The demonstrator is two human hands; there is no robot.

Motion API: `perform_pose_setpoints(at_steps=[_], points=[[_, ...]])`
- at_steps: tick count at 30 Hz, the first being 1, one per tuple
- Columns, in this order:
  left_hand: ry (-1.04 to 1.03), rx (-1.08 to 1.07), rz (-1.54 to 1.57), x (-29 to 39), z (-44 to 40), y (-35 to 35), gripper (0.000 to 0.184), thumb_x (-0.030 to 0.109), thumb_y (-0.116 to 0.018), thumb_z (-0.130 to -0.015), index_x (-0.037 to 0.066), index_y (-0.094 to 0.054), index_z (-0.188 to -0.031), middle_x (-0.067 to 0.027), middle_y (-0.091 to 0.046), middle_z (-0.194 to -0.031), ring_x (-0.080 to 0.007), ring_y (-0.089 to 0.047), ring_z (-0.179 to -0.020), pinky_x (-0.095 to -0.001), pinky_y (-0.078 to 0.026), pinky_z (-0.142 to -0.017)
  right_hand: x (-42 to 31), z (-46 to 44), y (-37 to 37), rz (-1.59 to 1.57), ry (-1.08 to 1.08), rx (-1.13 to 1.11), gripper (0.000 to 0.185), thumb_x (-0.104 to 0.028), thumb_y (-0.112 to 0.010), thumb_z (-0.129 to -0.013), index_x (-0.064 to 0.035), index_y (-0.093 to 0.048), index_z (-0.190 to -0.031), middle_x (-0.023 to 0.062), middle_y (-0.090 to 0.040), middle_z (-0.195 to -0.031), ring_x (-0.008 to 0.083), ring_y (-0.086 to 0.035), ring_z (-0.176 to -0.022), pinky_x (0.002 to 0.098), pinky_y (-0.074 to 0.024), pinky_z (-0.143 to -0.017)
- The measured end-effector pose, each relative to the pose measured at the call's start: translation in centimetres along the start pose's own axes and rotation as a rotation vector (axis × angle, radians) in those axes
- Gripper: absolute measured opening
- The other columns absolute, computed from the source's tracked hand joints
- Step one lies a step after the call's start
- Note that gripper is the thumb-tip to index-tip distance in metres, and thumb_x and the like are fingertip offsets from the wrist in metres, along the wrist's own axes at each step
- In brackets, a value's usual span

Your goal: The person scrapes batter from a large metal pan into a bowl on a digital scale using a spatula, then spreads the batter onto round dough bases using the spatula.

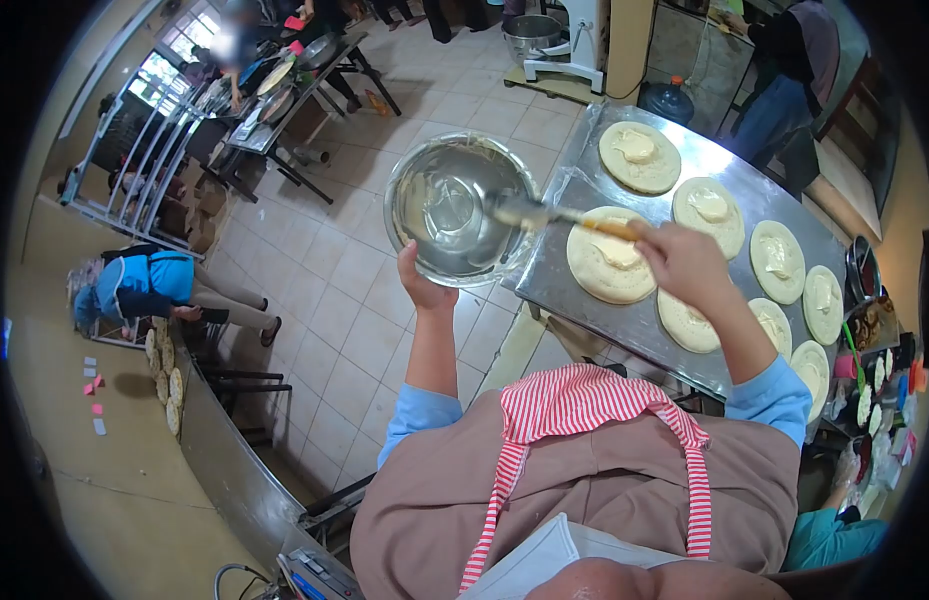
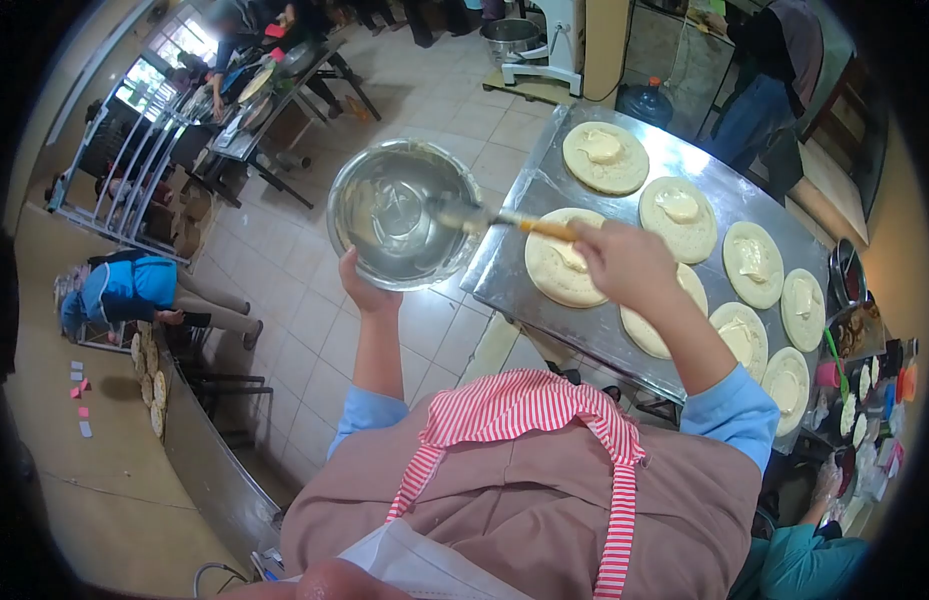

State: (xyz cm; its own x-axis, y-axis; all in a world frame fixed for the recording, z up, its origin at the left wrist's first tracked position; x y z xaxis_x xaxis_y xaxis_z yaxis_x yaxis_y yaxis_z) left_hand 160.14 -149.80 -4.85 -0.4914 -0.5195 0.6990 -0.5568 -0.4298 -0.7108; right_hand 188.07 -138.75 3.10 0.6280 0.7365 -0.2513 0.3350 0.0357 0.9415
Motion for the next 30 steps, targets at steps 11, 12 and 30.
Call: perform_pose_setpoints(at_steps=[11,12,30], points=[[-0.166,-0.091,-0.013,-2.2,-1.1,2.9,0.063,0.023,-0.05,-0.068,0.005,-0.031,-0.125,-0.0117,-0.039,-0.12,-0.0239,-0.04,-0.11,-0.0364,-0.035,-0.092,-3.7,-1.2,-1.4,0.229,-0.059,-0.02,0.028,-0.024,-0.044,-0.085,-0.0086,-0.048,-0.108,0.0116,-0.055,-0.066,0.027,-0.057,-0.057,0.0363,-0.0454,-0.049],[-0.213,-0.102,-0.043,-2.2,-1.0,2.8,0.064,0.023,-0.051,-0.067,0.006,-0.03,-0.125,-0.011,-0.038,-0.121,-0.0239,-0.039,-0.111,-0.0366,-0.035,-0.092,-4.4,-0.8,-2.0,0.199,-0.041,-0.088,0.026,-0.023,-0.044,-0.085,-0.0079,-0.048,-0.105,0.0112,-0.055,-0.066,0.0262,-0.058,-0.057,0.0361,-0.0455,-0.049],[-0.079,-0.084,-0.005,-6.6,1.6,2.1,0.053,0.034,-0.04,-0.075,0.003,-0.039,-0.117,-0.0108,-0.047,-0.113,-0.0233,-0.046,-0.106,-0.036,-0.035,-0.091,-5.7,1.3,-10.6,-1.137,-0.485,-0.648,0.029,-0.028,-0.041,-0.09,-0.0069,-0.054,-0.105,-0.003,-0.041,-0.055,0.004,-0.036,-0.043,0.0193,-0.0299,-0.038]])
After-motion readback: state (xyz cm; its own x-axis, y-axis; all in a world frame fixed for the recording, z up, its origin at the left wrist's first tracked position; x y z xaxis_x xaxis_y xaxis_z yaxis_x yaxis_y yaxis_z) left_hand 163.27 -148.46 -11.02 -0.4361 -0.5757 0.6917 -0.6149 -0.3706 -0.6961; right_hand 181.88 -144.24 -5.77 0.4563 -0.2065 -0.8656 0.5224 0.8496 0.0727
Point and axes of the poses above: each hand's wrist, its own z-axis away from the middle knuckle, its own y-axis out of the back of the hand, x = y × z, the point moved 7 cm from there along -z, towards the middle knuckle
